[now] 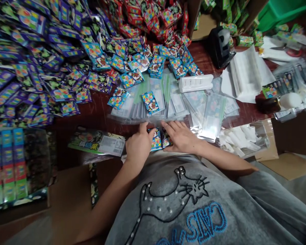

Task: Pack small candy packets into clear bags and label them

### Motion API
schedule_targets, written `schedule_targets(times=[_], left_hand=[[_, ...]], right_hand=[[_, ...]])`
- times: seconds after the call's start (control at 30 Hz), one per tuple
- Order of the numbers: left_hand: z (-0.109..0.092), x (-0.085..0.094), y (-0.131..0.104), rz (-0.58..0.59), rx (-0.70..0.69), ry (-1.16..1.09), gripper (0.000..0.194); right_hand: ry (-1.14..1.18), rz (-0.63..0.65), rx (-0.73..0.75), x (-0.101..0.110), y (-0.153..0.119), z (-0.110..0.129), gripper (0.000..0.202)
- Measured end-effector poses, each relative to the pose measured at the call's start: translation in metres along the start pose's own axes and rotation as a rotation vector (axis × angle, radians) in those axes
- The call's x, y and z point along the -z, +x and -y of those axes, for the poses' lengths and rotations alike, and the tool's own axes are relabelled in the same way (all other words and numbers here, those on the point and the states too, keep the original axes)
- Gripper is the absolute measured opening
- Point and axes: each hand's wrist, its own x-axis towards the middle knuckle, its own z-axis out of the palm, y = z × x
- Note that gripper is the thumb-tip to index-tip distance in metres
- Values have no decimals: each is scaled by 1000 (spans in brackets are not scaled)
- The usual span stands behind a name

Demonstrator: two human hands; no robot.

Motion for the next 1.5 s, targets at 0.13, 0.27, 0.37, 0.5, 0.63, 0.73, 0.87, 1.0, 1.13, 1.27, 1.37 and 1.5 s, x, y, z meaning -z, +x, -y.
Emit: schedule_targets(times=[0.13,0.27,0.37,0.5,0.63,0.73,0.87,1.0,1.13,1.27,1.37,1.5], left_hand=[[3,0,-1,-1,-8,-11,57],[6,-3,-1,0,-42,-46,50],[3,-6,0,-5,-60,-76,47],[13,-3,-7,-29,-77,-81,48],[80,8,-21,-169,-205,-160,59],[145,9,-22,-233,-496,-76,84],[190,-4,-9,-184,-608,81,90],[193,-18,0,-165,-608,105,76],[181,-26,-6,-247,-541,77,80],[165,-39,-23,-218,-485,31,85],[154,-50,-38,-230,-472,-33,87],[132,-54,-50,-362,-414,-146,89]], right_hand=[[116,-12,101,5,3,-12,125],[348,-95,283,14,-3,-20,83],[473,-179,393,9,-8,-26,49],[278,-164,347,-6,-15,-42,35],[70,-157,294,-5,-20,-52,64],[49,-153,328,0,-13,-46,84],[61,-110,444,5,2,-34,71],[15,-134,413,14,6,-35,64],[-30,-66,422,4,11,-34,80],[43,-73,406,-19,17,-28,83],[108,-171,375,-27,19,-21,75],[139,-346,242,-22,21,-6,73]])
